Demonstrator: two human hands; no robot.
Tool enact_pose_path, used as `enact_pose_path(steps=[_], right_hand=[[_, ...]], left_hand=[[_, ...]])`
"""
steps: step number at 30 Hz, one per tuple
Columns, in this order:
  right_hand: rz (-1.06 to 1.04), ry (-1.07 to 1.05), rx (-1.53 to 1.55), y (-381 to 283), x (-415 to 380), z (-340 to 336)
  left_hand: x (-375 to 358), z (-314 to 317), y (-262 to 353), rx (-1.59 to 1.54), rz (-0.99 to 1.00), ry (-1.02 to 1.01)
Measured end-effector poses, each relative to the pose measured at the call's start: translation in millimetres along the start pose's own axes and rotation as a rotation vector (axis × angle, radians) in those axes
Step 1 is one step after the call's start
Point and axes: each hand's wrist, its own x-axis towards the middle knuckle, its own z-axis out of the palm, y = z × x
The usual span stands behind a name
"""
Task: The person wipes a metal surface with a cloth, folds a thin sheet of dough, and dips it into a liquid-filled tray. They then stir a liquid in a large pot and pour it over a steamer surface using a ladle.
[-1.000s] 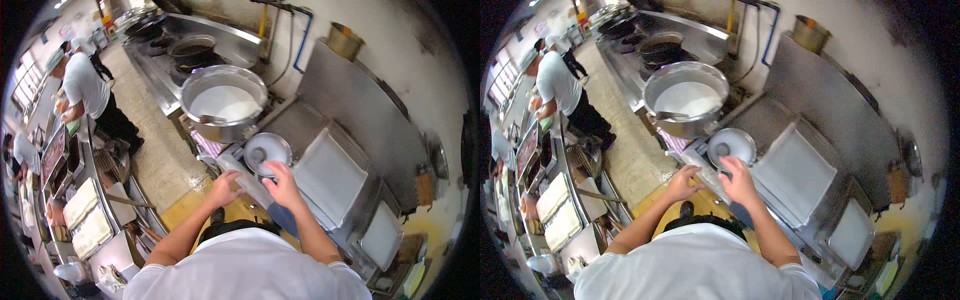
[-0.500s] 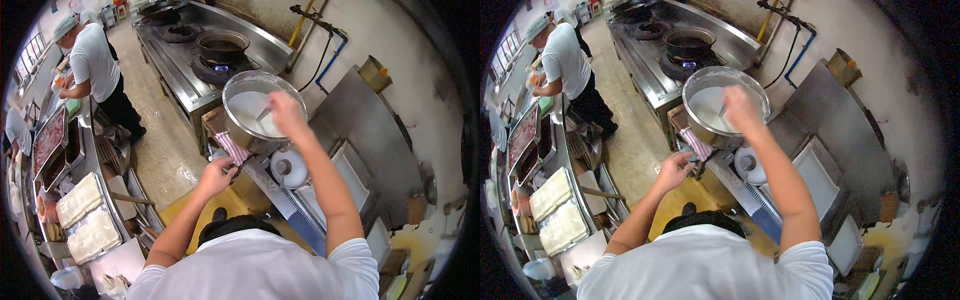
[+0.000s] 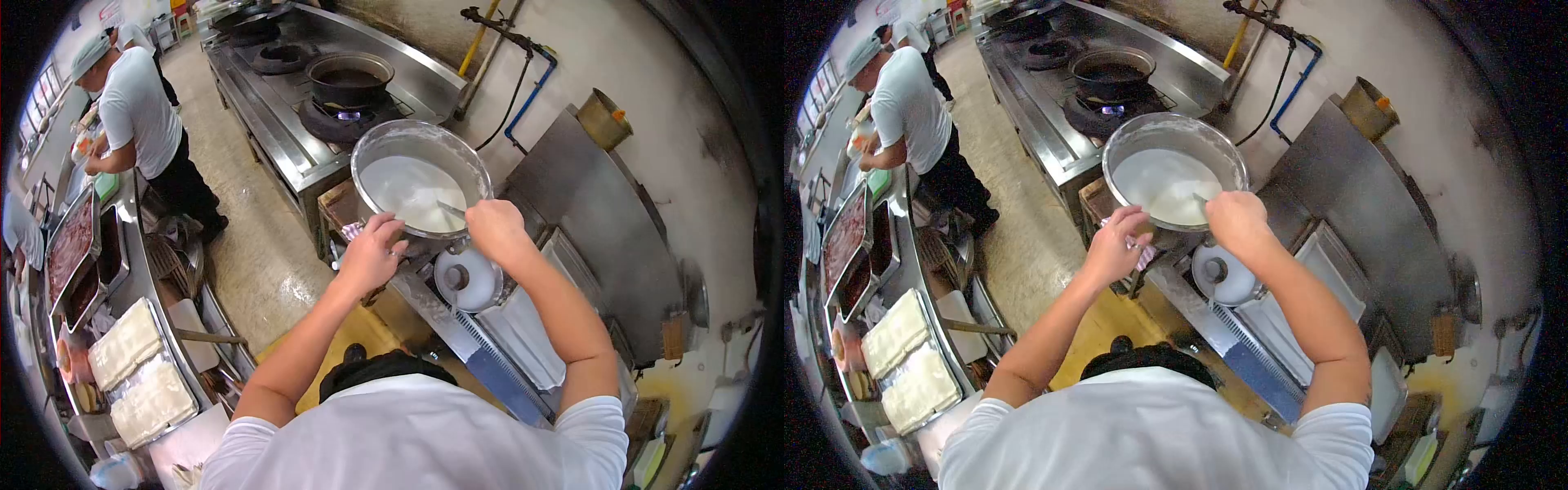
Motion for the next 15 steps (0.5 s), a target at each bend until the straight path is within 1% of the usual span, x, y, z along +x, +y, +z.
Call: enact_pose_path(steps=[3,4,7,9,11,15], right_hand=[[-0.036,-0.011,-0.007,6,-22,-27],[-0.053,-0.027,-0.010,10,-28,-37],[-0.090,-0.063,-0.004,21,-35,-53],[-0.098,-0.077,0.019,26,-35,-52],[-0.101,-0.036,0.087,23,-29,-39],[-0.108,-0.042,0.177,-5,-19,2]], left_hand=[[21,18,-9,0.141,0.035,-0.027],[26,23,-10,0.201,0.015,-0.039],[35,36,-21,0.218,-0.029,-0.086],[34,40,-23,0.193,-0.041,-0.075],[33,42,-22,0.174,-0.049,-0.057],[28,46,-23,0.152,-0.054,-0.007]])
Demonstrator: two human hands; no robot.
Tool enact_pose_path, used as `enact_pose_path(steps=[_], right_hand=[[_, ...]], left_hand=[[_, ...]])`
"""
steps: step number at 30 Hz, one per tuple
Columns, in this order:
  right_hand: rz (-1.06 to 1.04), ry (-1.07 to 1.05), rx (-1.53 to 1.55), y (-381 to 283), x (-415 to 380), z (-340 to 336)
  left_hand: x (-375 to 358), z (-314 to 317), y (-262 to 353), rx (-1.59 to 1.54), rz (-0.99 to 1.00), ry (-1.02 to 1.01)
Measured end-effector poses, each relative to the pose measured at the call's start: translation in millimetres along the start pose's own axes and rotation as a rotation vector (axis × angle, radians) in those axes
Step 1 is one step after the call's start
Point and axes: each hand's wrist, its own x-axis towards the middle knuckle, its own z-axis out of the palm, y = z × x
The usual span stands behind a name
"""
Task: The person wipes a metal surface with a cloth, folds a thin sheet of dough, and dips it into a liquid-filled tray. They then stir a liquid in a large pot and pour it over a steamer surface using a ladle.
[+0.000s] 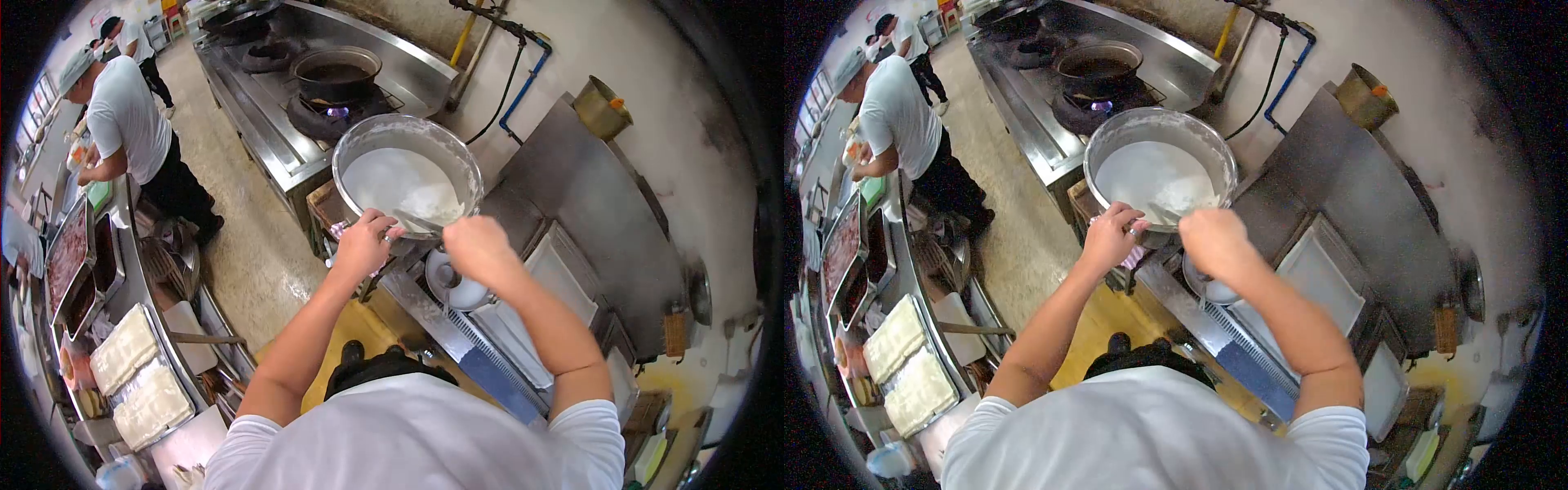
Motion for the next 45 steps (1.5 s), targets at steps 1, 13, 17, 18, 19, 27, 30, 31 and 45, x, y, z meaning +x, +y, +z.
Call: enact_pose_path(steps=[1,13,17,18,19,27,30,31,45], right_hand=[[0.038,0.095,-0.009,-5,2,18],[0.104,-0.002,-0.035,66,7,49],[0.044,-0.259,-0.013,73,10,-23],[0.028,-0.343,-0.050,71,14,-37],[0.020,-0.331,-0.037,75,17,-40],[-0.115,-0.254,0.140,63,32,-9],[-0.037,-0.119,0.121,22,19,20],[-0.014,-0.043,0.081,15,18,35],[0.005,-0.489,0.015,84,45,-27]], left_hand=[[0,1,0,-0.005,0.000,0.016],[-4,1,8,-0.012,-0.051,0.011],[-4,3,9,0.003,-0.069,0.016],[-4,3,9,0.002,-0.076,0.011],[-3,3,9,0.001,-0.084,0.006],[-4,4,9,-0.005,-0.076,0.014],[-4,4,9,-0.010,-0.085,0.014],[-4,4,10,-0.013,-0.092,0.009],[-6,6,12,0.041,-0.079,0.044]])
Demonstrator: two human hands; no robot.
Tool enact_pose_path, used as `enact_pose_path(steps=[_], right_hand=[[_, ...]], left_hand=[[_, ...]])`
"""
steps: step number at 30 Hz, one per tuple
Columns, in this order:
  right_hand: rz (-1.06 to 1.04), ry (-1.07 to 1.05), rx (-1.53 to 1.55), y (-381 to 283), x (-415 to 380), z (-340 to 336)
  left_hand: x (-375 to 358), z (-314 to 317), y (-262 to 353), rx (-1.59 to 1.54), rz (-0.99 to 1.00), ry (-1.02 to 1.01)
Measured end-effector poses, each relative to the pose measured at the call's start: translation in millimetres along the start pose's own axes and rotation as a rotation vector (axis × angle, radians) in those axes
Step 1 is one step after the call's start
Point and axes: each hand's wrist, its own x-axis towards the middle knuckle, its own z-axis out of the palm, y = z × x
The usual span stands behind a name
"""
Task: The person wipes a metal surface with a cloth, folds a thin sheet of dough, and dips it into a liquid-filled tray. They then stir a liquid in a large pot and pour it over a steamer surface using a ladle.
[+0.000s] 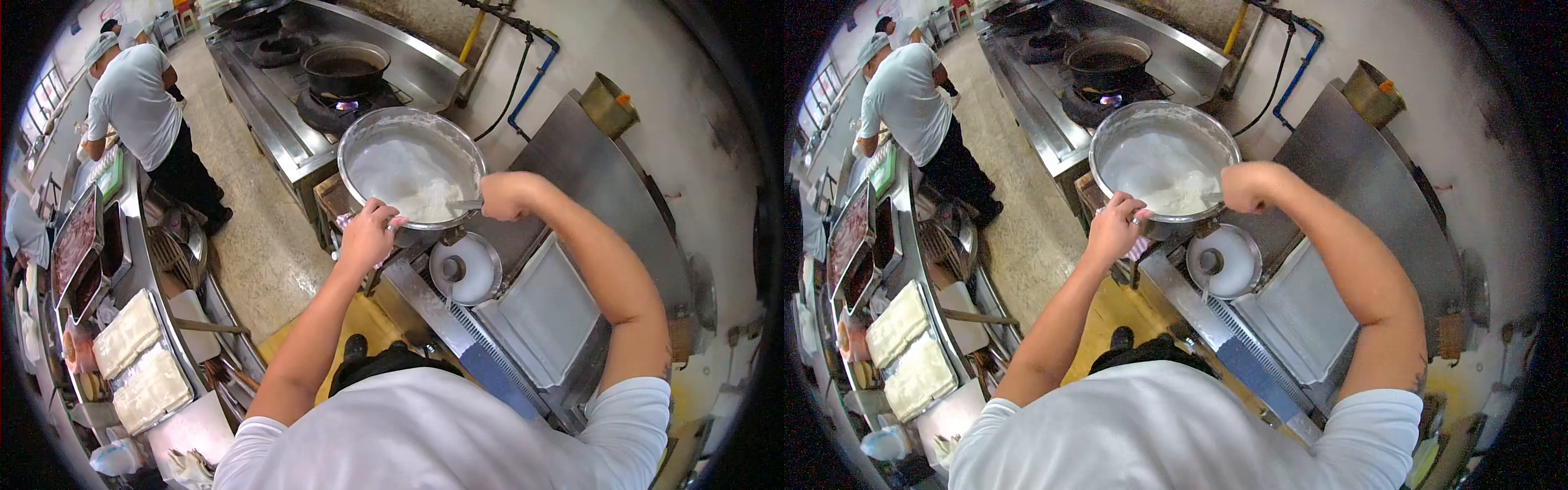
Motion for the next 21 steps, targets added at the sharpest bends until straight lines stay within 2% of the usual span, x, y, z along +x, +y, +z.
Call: enact_pose_path(steps=[2,5,11,14,21], right_hand=[[0.055,-0.106,0.342,9,3,-6],[0.069,-0.066,0.620,2,-1,1],[0.017,0.094,1.041,-4,30,70],[0.036,0.195,1.328,-19,12,80],[0.007,0.365,1.623,-27,-4,126]], left_hand=[[-1,0,1,-0.001,-0.004,0.005],[-1,-1,4,-0.005,-0.013,0.002],[0,2,1,0.012,-0.021,-0.005],[1,2,2,0.030,-0.023,-0.011],[1,2,9,0.065,-0.037,-0.018]])
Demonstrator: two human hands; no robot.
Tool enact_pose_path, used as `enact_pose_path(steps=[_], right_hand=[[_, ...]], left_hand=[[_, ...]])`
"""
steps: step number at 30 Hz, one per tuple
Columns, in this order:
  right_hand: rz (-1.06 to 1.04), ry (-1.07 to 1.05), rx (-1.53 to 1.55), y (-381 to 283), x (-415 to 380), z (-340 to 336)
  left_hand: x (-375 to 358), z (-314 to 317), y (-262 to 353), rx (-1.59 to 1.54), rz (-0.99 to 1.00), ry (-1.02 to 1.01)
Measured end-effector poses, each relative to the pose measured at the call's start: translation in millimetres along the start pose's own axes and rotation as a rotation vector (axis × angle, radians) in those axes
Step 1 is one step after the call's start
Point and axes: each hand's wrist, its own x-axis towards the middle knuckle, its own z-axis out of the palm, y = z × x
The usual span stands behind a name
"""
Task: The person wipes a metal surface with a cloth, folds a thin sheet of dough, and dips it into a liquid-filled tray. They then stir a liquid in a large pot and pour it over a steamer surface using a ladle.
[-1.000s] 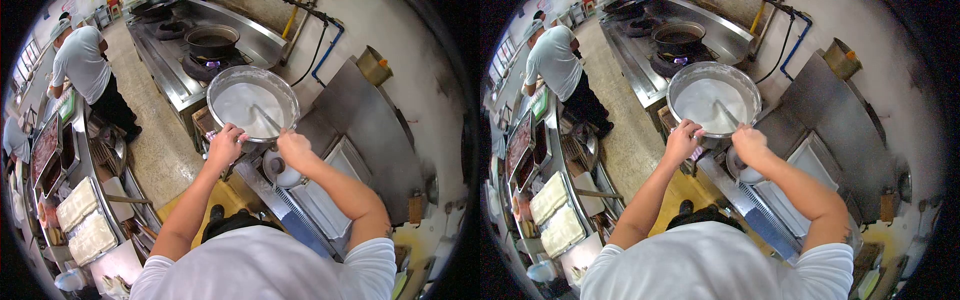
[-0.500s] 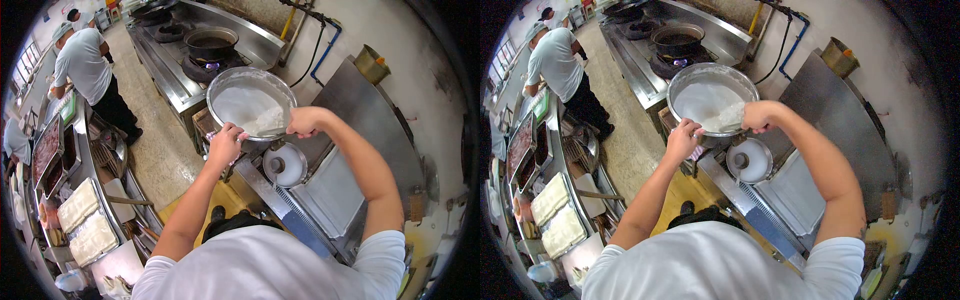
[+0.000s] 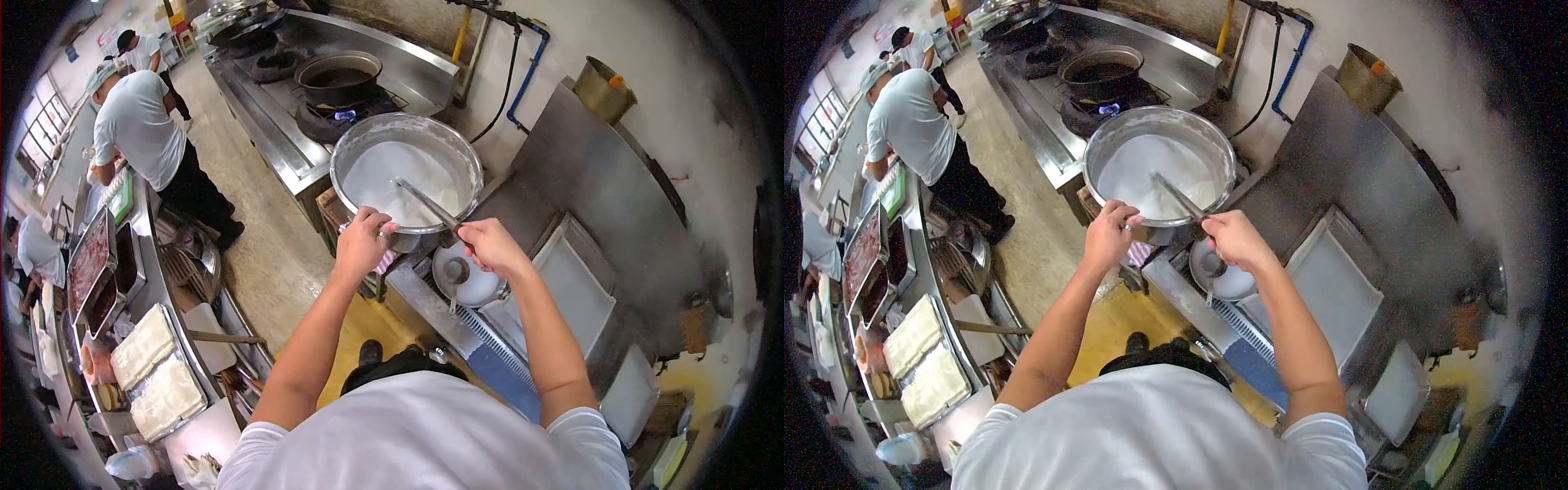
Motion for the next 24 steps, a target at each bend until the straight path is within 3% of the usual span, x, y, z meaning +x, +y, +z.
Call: enact_pose_path(steps=[11,16,17,20,21,24], right_hand=[[-0.323,0.242,-0.116,74,-26,-8],[-0.472,0.372,-0.141,100,-48,-8],[-0.466,0.357,-0.126,105,-53,-10],[-0.573,0.416,-0.130,118,-68,-14],[-0.550,0.345,-0.092,118,-77,-21],[-0.246,0.145,0.200,97,-119,-37]], left_hand=[[0,4,11,0.040,-0.012,0.036],[-7,28,64,0.109,0.045,0.041],[-12,29,92,0.076,0.110,-0.019],[-13,67,133,-0.043,0.551,-0.076],[-14,75,148,0.013,0.642,-0.095],[-8,96,170,-0.083,0.855,-0.184]])
